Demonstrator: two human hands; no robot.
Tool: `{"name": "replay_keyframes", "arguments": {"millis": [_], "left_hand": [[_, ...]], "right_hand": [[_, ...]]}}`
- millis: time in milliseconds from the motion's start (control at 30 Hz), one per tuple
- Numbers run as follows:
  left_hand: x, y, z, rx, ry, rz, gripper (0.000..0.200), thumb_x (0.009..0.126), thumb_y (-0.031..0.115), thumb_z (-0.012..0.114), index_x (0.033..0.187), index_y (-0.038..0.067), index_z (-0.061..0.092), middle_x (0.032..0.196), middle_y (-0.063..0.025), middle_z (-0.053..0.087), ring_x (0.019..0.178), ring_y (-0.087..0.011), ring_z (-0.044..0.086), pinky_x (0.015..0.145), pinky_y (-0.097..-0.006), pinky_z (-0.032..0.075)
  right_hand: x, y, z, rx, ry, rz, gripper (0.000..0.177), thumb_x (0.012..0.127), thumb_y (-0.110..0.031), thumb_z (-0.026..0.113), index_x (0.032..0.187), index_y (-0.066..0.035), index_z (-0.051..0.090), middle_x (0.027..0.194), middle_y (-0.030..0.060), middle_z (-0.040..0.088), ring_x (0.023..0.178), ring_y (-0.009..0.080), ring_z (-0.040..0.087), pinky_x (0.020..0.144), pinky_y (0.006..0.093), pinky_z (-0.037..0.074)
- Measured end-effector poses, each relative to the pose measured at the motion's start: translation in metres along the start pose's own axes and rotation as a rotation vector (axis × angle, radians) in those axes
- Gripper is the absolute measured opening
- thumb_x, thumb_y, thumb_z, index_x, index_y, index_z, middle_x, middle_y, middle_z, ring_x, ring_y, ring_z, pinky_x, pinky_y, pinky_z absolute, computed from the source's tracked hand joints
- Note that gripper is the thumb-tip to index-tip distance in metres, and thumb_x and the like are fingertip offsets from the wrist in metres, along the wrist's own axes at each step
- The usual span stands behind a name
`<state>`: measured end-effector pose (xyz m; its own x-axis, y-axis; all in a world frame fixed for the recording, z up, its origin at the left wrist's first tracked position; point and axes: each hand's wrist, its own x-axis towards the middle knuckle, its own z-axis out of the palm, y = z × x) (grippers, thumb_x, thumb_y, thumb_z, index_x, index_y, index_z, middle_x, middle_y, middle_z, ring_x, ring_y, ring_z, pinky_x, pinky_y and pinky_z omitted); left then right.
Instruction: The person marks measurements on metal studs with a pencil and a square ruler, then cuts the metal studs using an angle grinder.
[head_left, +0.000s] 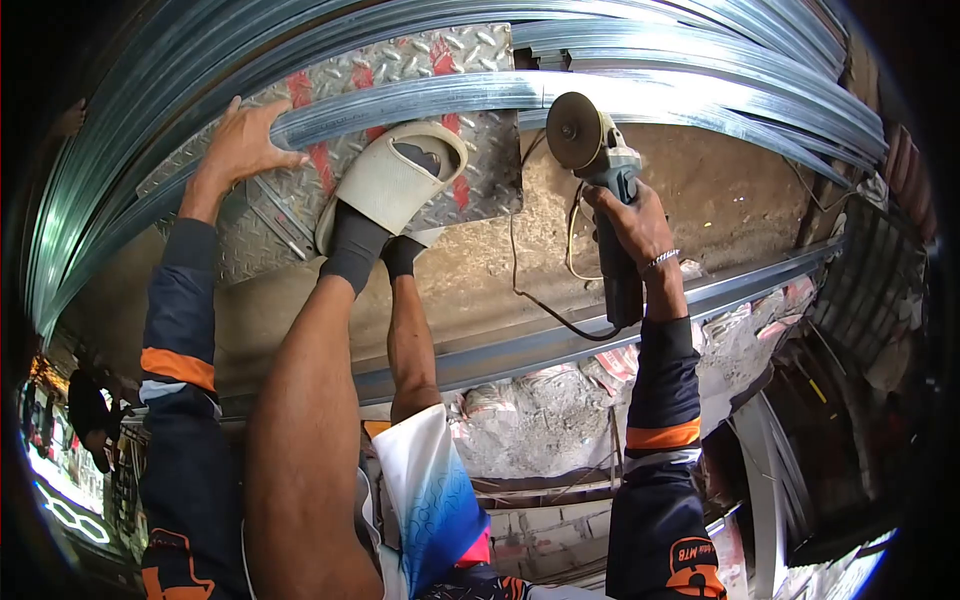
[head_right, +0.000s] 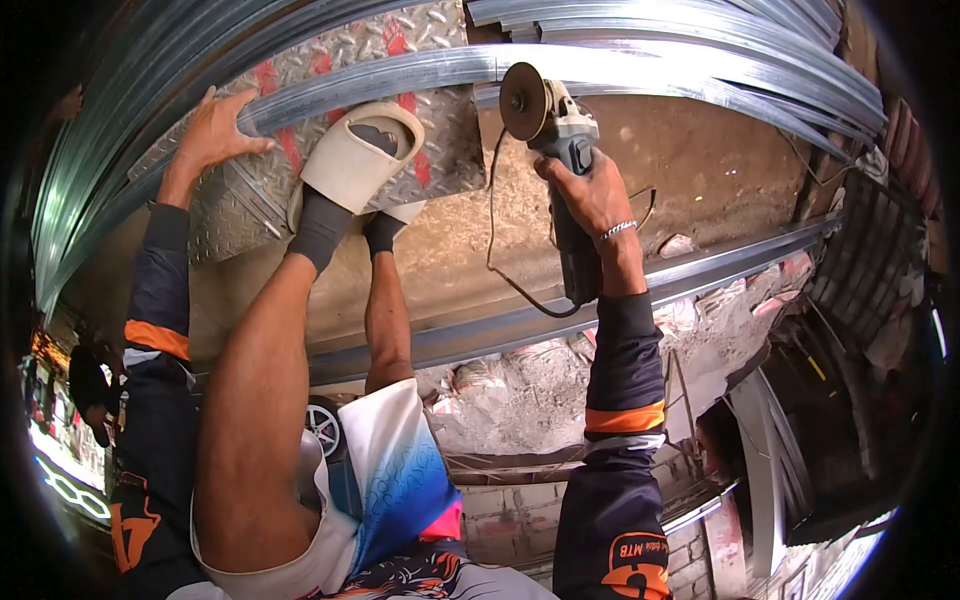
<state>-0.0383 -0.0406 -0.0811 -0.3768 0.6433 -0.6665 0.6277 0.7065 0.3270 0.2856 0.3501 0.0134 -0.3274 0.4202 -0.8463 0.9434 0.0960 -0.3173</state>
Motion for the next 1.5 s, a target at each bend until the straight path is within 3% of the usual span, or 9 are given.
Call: {"name": "replay_keyframes", "arguments": {"millis": [567,667,733,767,800,867,900,1000,1500], "left_hand": [[0.001,0.002,0.003,-0.002,0.042,-0.04,0.078,0.063,0.037,0.083,0.132,0.005,0.064,0.109,-0.0218,0.073,0.107,-0.036,0.069,0.12,-0.0513,0.031],[0.001,-0.008,0.018,0.055,0.103,0.015,0.08,0.066,0.044,0.082,0.135,0.007,0.063,0.118,-0.022,0.072,0.114,-0.0359,0.066,0.118,-0.054,0.032],[0.004,-0.013,0.019,0.091,0.138,0.036,0.081,0.067,0.045,0.082,0.136,0.007,0.063,0.12,-0.022,0.071,0.115,-0.0361,0.066,0.117,-0.0529,0.033],[0.004,-0.013,0.019,0.105,0.127,0.038,0.079,0.068,0.043,0.082,0.136,0.007,0.063,0.12,-0.0212,0.071,0.116,-0.0365,0.065,0.116,-0.0518,0.035],[0.003,-0.015,0.022,0.098,0.11,0.034,0.079,0.068,0.043,0.082,0.136,0.007,0.063,0.12,-0.0212,0.071,0.116,-0.0365,0.065,0.116,-0.0518,0.035],[0.006,-0.021,0.025,0.096,0.157,0.078,0.082,0.068,0.049,0.084,0.136,0.007,0.063,0.12,-0.0211,0.071,0.116,-0.0351,0.066,0.117,-0.0542,0.032],[-0.001,0.011,-0.01,-0.03,-0.053,-0.045,0.075,0.063,0.044,0.084,0.128,0.011,0.065,0.123,-0.0157,0.071,0.12,-0.035,0.064,0.119,-0.065,0.023],[-0.002,0.007,-0.005,-0.056,0.068,-0.003,0.058,0.06,0.04,0.084,0.111,0.014,0.074,0.105,-0.0135,0.076,0.106,-0.0363,0.069,0.115,-0.0646,0.03],[-0.003,0.01,-0.008,-0.059,0.064,-0.014,0.057,0.06,0.043,0.086,0.108,0.014,0.074,0.103,-0.0155,0.075,0.104,-0.0379,0.069,0.111,-0.0654,0.034]], "right_hand": [[0.031,-0.012,-0.01,-0.231,0.016,-0.162,0.053,0.081,-0.043,0.073,0.096,0.008,0.069,0.08,0.0191,0.072,0.073,0.0252,0.068,0.067,0.04,0.053],[0.038,-0.014,-0.018,-0.275,-0.092,-0.298,0.024,0.09,-0.038,0.07,0.102,-0.017,0.074,0.084,0.0159,0.07,0.071,0.0316,0.066,0.065,0.0429,0.051],[0.04,-0.023,-0.019,-0.282,-0.041,-0.111,0.024,0.09,-0.038,0.071,0.1,-0.016,0.074,0.083,0.0148,0.069,0.07,0.0293,0.065,0.063,0.0405,0.051],[0.035,-0.023,-0.017,-0.367,-0.036,-0.536,0.042,0.086,-0.042,0.074,0.096,-0.001,0.072,0.078,0.0135,0.069,0.072,0.0206,0.064,0.063,0.0371,0.051],[0.038,-0.028,-0.019,-0.173,-0.052,-0.122,0.051,0.083,-0.045,0.076,0.092,0.005,0.07,0.075,0.0145,0.069,0.072,0.0193,0.065,0.064,0.0374,0.051],[0.04,-0.026,-0.018,-0.225,-0.018,-0.073,0.049,0.083,-0.046,0.076,0.093,0.002,0.071,0.073,0.0153,0.068,0.067,0.024,0.065,0.065,0.0377,0.052],[0.039,-0.023,-0.018,-0.226,-0.026,-0.068,0.049,0.083,-0.046,0.076,0.093,0.002,0.071,0.073,0.0153,0.068,0.067,0.024,0.065,0.065,0.0377,0.052],[0.04,-0.02,-0.018,-0.288,-0.053,-0.287,0.05,0.083,-0.047,0.075,0.092,0.002,0.072,0.071,0.0161,0.066,0.065,0.026,0.064,0.067,0.0378,0.052],[0.024,-0.031,-0.01,-0.222,-0.049,-0.05,0.051,0.081,-0.046,0.074,0.092,0.004,0.071,0.073,0.0089,0.066,0.066,0.018,0.061,0.066,0.0356,0.051]]}}
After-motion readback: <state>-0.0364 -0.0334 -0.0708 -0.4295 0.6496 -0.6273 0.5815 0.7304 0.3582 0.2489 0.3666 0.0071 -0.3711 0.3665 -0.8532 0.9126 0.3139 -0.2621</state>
